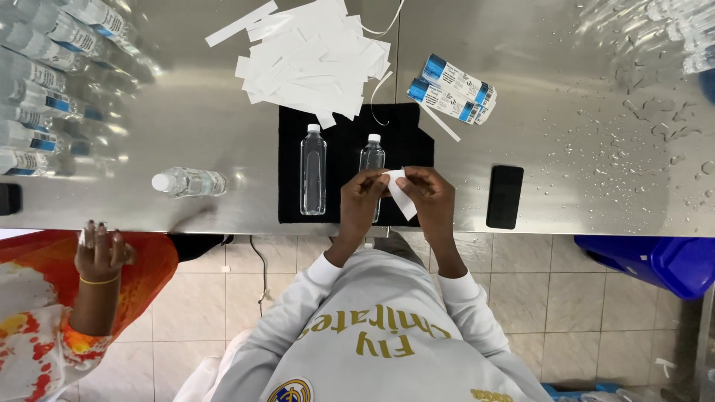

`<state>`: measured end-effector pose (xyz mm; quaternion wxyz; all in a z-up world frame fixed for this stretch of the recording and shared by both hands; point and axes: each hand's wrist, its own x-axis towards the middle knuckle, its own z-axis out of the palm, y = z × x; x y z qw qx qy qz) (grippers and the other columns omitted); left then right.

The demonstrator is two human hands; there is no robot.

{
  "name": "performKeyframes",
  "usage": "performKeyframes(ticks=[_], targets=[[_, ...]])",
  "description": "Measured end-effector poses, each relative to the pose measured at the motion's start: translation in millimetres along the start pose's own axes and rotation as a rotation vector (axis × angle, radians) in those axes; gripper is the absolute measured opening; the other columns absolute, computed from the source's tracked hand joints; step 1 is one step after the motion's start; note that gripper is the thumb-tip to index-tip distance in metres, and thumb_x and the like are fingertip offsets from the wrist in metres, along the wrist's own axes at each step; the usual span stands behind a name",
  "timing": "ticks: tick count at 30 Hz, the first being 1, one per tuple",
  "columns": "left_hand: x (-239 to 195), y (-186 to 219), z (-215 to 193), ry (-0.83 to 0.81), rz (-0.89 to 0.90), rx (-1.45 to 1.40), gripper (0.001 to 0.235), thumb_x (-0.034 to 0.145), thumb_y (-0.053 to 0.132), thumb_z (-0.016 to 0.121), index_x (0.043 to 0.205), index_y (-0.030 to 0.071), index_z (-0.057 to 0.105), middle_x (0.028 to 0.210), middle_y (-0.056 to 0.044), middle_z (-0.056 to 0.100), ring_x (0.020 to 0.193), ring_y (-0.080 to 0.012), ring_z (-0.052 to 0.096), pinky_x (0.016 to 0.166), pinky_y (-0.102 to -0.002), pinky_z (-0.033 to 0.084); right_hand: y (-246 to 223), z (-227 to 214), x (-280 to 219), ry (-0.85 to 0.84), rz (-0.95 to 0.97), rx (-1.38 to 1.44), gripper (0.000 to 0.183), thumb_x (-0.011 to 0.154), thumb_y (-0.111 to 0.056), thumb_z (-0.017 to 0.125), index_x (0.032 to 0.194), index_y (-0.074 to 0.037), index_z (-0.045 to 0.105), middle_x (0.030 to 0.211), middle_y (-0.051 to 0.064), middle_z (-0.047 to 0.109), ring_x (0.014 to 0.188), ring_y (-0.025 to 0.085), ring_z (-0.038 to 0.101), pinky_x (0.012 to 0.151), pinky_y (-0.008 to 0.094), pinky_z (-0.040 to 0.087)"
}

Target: The person applies printed labels to clear plastic water bottles on a stainless steel table. They peel labels from backing sheets, wrap them around bottles, and place labeled bottles aside. A second person assists by moving bottles and handling additional labels.

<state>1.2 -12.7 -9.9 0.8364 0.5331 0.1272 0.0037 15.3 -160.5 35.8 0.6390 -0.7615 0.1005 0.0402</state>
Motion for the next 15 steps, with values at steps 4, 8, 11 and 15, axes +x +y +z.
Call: performKeyframes(ticks=[4, 8, 11, 15], targets=[[2, -14, -4, 0.003, 0.036, 0.035, 0.030, 0.109, 0.023, 0.075, 0.127, -0.001, 0.075, 0.097, -0.019, 0.075, 0.092, -0.0203, 0.074, 0.082, -0.041, 0.068, 6, -6, 4, 0.017, 0.034, 0.049, 0.030, 0.095, -0.019, 0.092, 0.118, -0.005, 0.081, 0.105, 0.011, 0.080, 0.098, 0.014, 0.075, 0.087, 0.030, 0.063], [4, -28, -5, -0.031, 0.081, 0.158, 0.034, 0.103, 0.024, 0.083, 0.130, 0.005, 0.077, 0.097, -0.011, 0.069, 0.090, -0.0133, 0.063, 0.079, -0.034, 0.060, 7, -6, 2, 0.092, 0.013, 0.079, 0.018, 0.099, -0.015, 0.087, 0.113, -0.006, 0.080, 0.098, 0.009, 0.078, 0.095, 0.012, 0.073, 0.088, 0.033, 0.063], [7, -42, -14, 0.032, 0.085, 0.190, 0.028, 0.108, 0.024, 0.077, 0.129, 0.005, 0.077, 0.100, -0.012, 0.069, 0.092, -0.0135, 0.062, 0.080, -0.035, 0.059, 1, -7, 2, 0.208, -0.021, 0.141, 0.016, 0.101, -0.014, 0.080, 0.113, -0.004, 0.076, 0.102, 0.014, 0.077, 0.099, 0.018, 0.075, 0.091, 0.035, 0.063], [19, -12, -33, 0.232, 0.100, 0.087, 0.032, 0.115, 0.030, 0.063, 0.137, 0.007, 0.066, 0.113, -0.009, 0.066, 0.097, -0.0131, 0.062, 0.085, -0.033, 0.058, 21, -31, -2, 0.254, 0.015, 0.223, 0.017, 0.105, -0.011, 0.072, 0.116, -0.002, 0.063, 0.097, 0.016, 0.074, 0.093, 0.024, 0.076, 0.092, 0.038, 0.064]])
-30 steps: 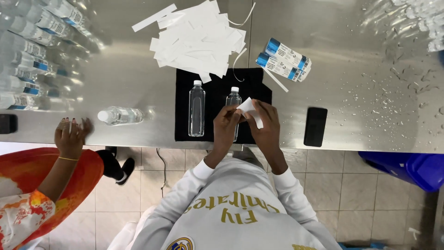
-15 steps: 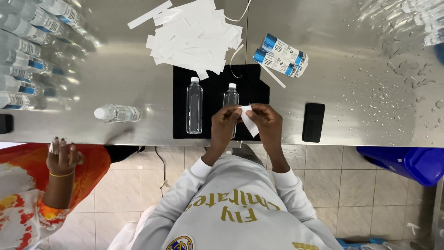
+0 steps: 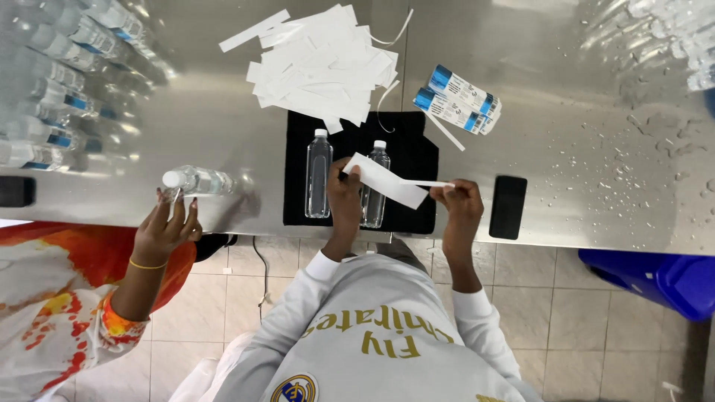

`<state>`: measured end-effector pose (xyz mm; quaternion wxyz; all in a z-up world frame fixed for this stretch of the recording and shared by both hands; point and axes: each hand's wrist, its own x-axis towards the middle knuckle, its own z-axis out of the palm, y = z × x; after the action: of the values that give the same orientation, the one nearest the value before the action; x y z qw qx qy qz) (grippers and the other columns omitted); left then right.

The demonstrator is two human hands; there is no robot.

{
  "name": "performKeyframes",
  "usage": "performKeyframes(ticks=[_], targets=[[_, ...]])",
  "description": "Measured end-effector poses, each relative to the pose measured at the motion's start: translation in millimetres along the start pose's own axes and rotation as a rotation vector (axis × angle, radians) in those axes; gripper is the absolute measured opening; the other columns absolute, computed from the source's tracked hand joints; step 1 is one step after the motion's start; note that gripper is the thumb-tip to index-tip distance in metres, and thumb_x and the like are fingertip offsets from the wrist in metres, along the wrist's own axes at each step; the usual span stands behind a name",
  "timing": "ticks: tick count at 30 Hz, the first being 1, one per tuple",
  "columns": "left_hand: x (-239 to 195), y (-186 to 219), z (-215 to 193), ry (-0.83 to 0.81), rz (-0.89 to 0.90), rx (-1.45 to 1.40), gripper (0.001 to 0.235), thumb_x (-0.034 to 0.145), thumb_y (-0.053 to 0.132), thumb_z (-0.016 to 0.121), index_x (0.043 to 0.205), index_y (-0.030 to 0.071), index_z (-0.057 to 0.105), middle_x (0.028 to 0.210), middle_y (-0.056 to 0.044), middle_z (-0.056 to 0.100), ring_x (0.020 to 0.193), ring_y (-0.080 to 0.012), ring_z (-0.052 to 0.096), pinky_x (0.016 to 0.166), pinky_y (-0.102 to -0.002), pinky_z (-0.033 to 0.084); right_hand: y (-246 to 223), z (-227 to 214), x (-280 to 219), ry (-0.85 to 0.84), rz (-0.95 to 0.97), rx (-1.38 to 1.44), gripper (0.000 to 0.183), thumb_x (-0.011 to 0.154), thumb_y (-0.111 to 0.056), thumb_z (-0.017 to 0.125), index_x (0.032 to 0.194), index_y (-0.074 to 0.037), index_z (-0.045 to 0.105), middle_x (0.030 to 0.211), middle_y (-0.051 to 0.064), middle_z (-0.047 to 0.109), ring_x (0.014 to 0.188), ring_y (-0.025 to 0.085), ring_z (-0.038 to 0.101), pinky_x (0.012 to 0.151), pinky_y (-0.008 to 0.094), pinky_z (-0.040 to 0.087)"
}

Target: The person applies printed labels to clear plastic water bottles on a stainless steel table. They peel labels from backing sheets, wrap them around bottles, and place labeled bottles aside. A second person assists by moving bottles and handling additional labels.

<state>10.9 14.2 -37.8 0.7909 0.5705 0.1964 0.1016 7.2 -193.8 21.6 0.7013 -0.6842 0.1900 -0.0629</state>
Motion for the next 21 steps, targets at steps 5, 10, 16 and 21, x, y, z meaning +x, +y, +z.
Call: performKeyframes(ticks=[5, 10, 16, 21], targets=[[19, 15, -8, -0.040, 0.084, 0.089, 0.033, 0.115, 0.021, 0.062, 0.146, 0.009, 0.060, 0.114, -0.010, 0.066, 0.099, -0.0164, 0.063, 0.086, -0.038, 0.056, -17, -7, 8, -0.391, -0.052, -0.232, 0.024, 0.109, -0.016, 0.068, 0.125, 0.002, 0.073, 0.116, 0.023, 0.077, 0.113, 0.029, 0.075, 0.100, 0.044, 0.062], [9, 18, 10, -0.277, 0.083, 0.037, 0.045, 0.111, 0.023, 0.071, 0.153, 0.017, 0.059, 0.119, -0.010, 0.074, 0.108, -0.0209, 0.072, 0.092, -0.042, 0.056, -34, 25, 18, -0.445, -0.079, -0.197, 0.033, 0.111, -0.024, 0.071, 0.132, 0.001, 0.073, 0.115, 0.023, 0.076, 0.107, 0.028, 0.076, 0.097, 0.042, 0.066], [-5, 22, 14, -0.254, 0.089, 0.055, 0.047, 0.107, 0.018, 0.076, 0.151, 0.013, 0.062, 0.125, -0.016, 0.074, 0.121, -0.0294, 0.072, 0.105, -0.050, 0.055, -13, 29, 13, -0.480, -0.051, -0.167, 0.021, 0.109, -0.013, 0.073, 0.120, 0.005, 0.075, 0.096, 0.022, 0.077, 0.092, 0.028, 0.079, 0.087, 0.045, 0.069], [-40, 9, 10, -0.069, 0.046, -0.105, 0.054, 0.122, 0.048, 0.037, 0.138, 0.005, 0.067, 0.137, -0.017, 0.070, 0.133, -0.0296, 0.067, 0.114, -0.047, 0.052, -16, 35, -3, -0.301, 0.018, -0.022, 0.031, 0.112, -0.024, 0.067, 0.117, 0.006, 0.072, 0.095, 0.021, 0.074, 0.092, 0.027, 0.077, 0.087, 0.046, 0.069]])
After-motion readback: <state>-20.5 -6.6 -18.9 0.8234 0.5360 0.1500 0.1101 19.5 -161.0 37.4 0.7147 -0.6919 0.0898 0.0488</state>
